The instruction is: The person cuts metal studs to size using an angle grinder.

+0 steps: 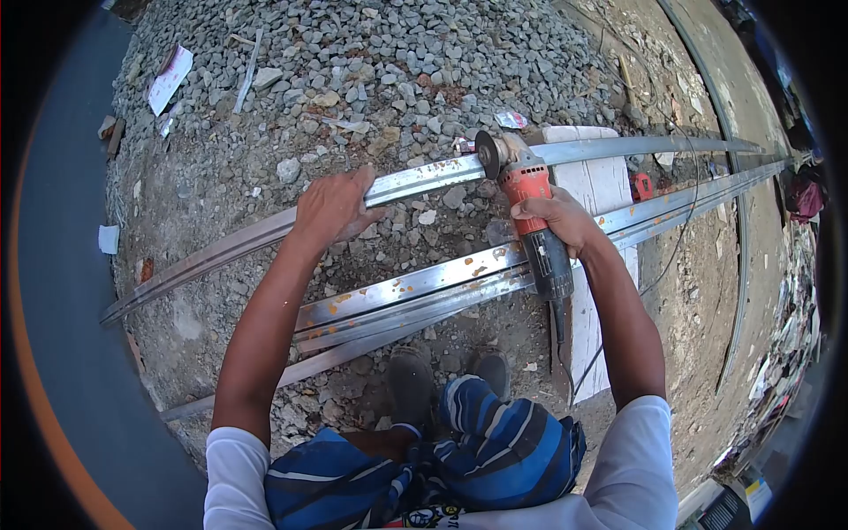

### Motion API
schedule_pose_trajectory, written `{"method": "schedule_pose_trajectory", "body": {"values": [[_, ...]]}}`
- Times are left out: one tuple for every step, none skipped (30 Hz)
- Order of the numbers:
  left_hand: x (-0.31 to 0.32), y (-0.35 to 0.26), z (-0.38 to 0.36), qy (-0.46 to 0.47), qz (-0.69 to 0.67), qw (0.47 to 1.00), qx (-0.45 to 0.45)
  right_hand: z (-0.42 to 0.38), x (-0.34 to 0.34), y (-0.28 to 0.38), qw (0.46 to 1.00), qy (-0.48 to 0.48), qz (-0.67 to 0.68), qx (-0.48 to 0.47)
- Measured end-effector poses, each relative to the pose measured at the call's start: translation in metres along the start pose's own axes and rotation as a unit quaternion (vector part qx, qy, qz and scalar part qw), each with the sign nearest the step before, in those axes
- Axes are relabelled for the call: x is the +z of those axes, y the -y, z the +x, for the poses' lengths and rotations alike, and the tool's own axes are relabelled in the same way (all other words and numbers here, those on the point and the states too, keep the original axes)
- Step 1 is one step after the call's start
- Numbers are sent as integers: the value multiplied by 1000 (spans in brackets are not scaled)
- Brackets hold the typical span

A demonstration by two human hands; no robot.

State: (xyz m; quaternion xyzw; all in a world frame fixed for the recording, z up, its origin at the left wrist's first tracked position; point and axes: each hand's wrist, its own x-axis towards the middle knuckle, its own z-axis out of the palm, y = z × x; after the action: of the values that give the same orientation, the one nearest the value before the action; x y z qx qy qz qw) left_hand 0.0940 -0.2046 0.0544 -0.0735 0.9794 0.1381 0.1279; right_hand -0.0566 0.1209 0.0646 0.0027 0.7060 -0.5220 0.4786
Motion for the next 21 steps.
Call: {"method": "schedule_pose_trajectory", "body": {"values": [[-2,-2,0,2,0,1000,1,-3,0,-1,1000,0,0,0],[-3,-3,0,3,1,1000,3,-6,1,-2,1000,3,2,11],[-2,-2,1,3,2,1000,4,-9,1,-3,1000,6,3,21],[2,1,1,-5,4,1000,9,-12,1,-7,1000,5,4,21],[4,3,1,-14,5,1000,13,-14,0,-13,1000,9,10,13],[4,3,1,-13,4,1000,14,-16,-1,-18,1000,13,16,5],[4,2,2,-9,0,1000,9,-16,-3,-21,1000,11,16,7],[4,2,2,-5,-3,1000,5,-15,-4,-23,1000,16,8,9],[4,2,2,-6,-2,1000,7,-16,-5,-24,1000,20,0,10],[5,2,2,-13,1,1000,11,-16,-2,-24,1000,15,20,-1],[6,4,1,-21,3,1000,14,-15,0,-23,1000,14,22,-3],[7,4,2,-21,5,1000,14,-14,1,-22,1000,7,24,-5],[8,5,2,-22,1,1000,16,-13,1,-20,1000,1,25,-6],[8,6,2,-23,-2,1000,19,-10,0,-19,1000,1,25,-7],[7,6,2,-24,-1,1000,19,-6,-1,-16,1000,10,22,-8],[6,5,1,-17,1,1000,13,-5,-2,-15,1000,18,18,-9],[5,4,2,-11,2,1000,7,-5,-2,-14,1000,18,17,-10],[5,3,2,-12,2,1000,7,-5,-2,-13,1000,21,17,-8],[5,3,2,-9,3,1000,4,-5,-2,-12,1000,25,17,-6],[5,4,2,-5,5,1000,1,-4,-3,-15,1000,26,15,-7],[5,4,2,-7,5,1000,1,-4,-5,-19,999,33,13,-8]]}}
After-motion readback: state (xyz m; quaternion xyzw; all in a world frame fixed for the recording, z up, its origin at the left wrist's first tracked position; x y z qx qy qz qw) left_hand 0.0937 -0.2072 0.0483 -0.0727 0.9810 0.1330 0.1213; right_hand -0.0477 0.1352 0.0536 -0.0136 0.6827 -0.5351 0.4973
